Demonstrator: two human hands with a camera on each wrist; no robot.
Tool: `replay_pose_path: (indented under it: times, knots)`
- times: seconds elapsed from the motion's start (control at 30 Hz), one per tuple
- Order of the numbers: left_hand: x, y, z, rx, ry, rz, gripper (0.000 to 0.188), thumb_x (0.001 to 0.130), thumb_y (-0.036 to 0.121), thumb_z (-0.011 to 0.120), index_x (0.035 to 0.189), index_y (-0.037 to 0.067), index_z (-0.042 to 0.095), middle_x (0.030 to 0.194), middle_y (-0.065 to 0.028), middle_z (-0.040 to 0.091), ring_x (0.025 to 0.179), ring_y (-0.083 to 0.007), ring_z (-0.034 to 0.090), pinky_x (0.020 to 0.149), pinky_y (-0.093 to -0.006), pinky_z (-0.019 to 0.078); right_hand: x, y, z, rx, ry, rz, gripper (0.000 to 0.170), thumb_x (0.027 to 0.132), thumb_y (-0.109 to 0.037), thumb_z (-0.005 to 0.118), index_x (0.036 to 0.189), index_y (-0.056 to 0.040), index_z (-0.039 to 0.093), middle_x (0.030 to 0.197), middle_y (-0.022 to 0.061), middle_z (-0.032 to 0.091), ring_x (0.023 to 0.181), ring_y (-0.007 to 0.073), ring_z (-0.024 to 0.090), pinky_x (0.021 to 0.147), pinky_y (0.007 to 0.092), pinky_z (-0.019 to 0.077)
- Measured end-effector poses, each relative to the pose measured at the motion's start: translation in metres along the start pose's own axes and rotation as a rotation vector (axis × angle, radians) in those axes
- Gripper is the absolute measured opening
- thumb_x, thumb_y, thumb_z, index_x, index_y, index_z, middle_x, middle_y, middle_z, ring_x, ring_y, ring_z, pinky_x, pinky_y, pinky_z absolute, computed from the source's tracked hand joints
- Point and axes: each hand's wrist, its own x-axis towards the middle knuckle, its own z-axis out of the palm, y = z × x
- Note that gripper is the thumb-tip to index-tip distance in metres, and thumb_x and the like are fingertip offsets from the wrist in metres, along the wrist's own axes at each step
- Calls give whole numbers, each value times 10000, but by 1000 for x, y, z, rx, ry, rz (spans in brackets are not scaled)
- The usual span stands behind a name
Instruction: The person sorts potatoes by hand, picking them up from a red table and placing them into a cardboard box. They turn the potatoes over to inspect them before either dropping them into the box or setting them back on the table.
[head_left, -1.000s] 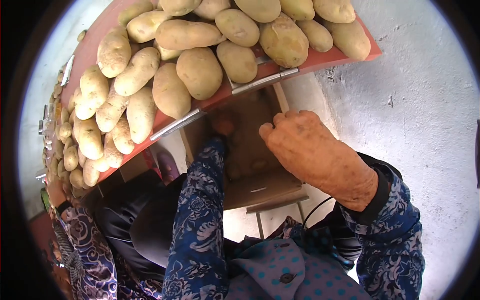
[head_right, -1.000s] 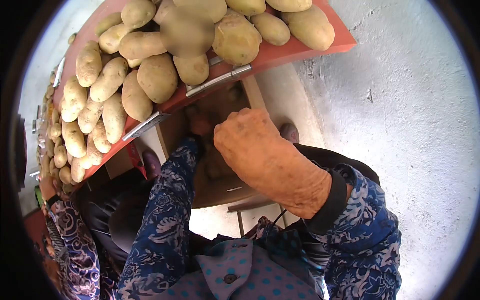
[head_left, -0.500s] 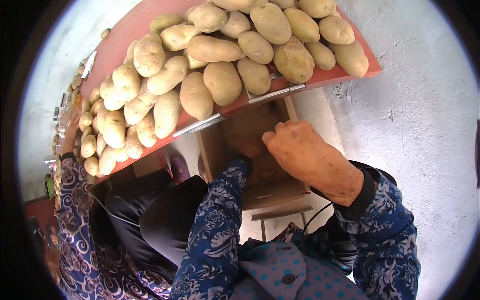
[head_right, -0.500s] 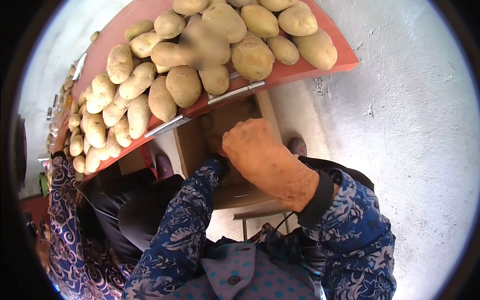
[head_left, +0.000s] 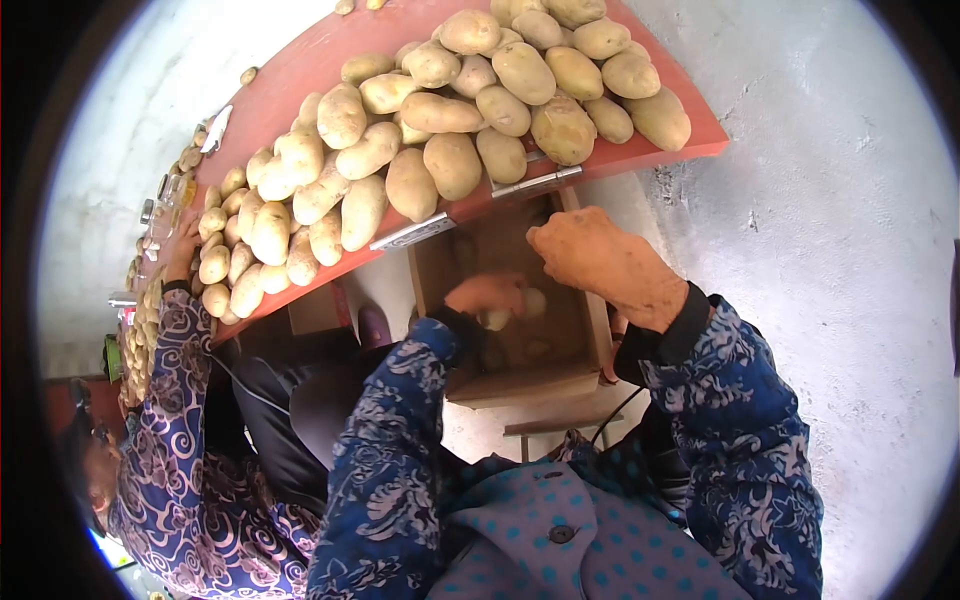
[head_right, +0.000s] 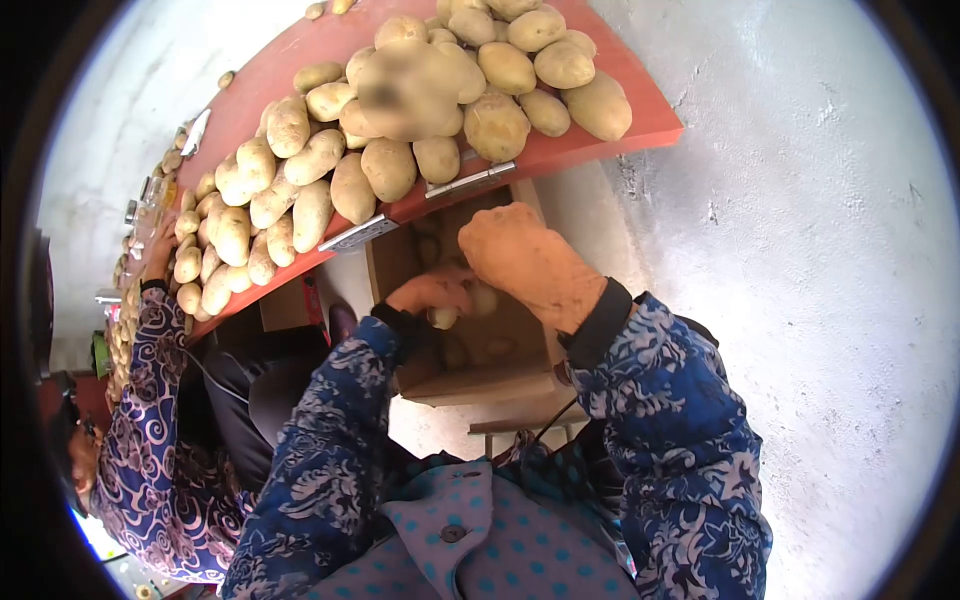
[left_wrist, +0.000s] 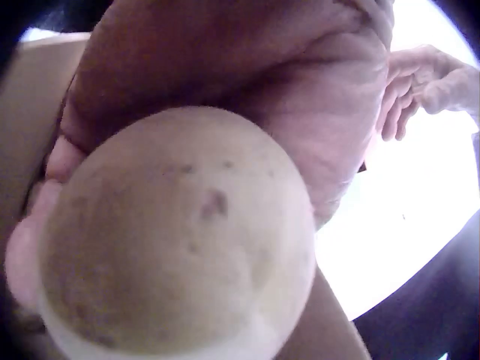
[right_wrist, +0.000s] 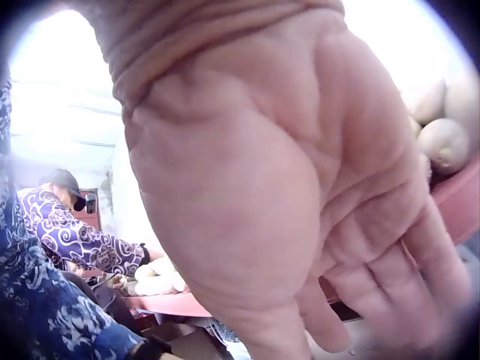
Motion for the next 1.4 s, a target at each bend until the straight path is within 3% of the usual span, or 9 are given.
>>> replay_pose_path:
  times: [0.2,0.27,0.4,0.67,0.73,0.77,0.93,1.17,1.4]
  knots:
    - [-58,141,-37,294,-256,-91,534,701,187,663,1184,-12,553,1039,-81,631,948,-195,588,856,-314,461,0,5,-11,118,-264,84,177,805,-150,607,936,-44,552,867,145,587,855,336,582,767,422,468]
    - [-80,153,-41,-202,-365,162,574,682,180,677,1196,-25,526,1024,-77,618,900,-194,607,773,-309,494,2,4,-14,116,-300,99,188,808,-152,602,956,-48,555,872,144,588,867,339,584,776,421,468]
    - [-116,201,-54,-568,-333,69,626,667,191,690,1235,3,505,1009,-95,612,875,-190,621,713,-281,513,9,3,-20,263,-445,146,223,812,-171,597,1007,-68,564,926,147,606,923,352,588,810,421,472]
    - [-133,212,-65,-807,15,364,709,648,273,723,1257,1,482,1033,-158,631,846,-202,641,656,-312,557,41,-5,-34,481,-580,245,258,831,-155,615,1079,-84,624,1004,127,657,934,333,620,834,402,500]
    - [-133,209,-68,-784,87,411,740,655,354,725,1252,-7,478,1049,-186,633,794,-209,647,598,-311,556,45,-1,-28,565,-40,-17,236,877,-239,581,970,-36,657,832,178,678,744,302,674,660,365,533]
    - [-134,211,-70,-836,128,438,753,661,389,718,1248,-13,471,1036,-188,635,756,-209,646,568,-307,552,47,2,-30,554,-42,-27,236,877,-239,581,970,-36,657,832,178,678,744,302,674,660,365,533]
    - [-128,196,-84,-962,114,638,691,816,476,609,1290,4,433,1017,-184,624,718,-218,637,580,-298,540,59,-2,-61,1273,301,504,221,955,-184,509,1009,0,618,892,73,661,769,120,633,680,268,500]
    - [-106,180,-79,-1127,180,691,514,921,460,514,1183,18,483,929,-145,616,713,-234,646,535,-335,542,71,-33,-76,1145,222,222,697,884,-277,613,1445,-28,282,1333,174,491,1282,267,437,1057,375,347]
    - [-109,177,-83,-1164,100,671,472,937,448,500,1130,18,517,924,-134,610,717,-243,652,534,-347,553,80,-39,-75,1254,238,212,783,846,-248,655,1477,-63,229,1416,174,395,1342,284,357,1085,395,308]
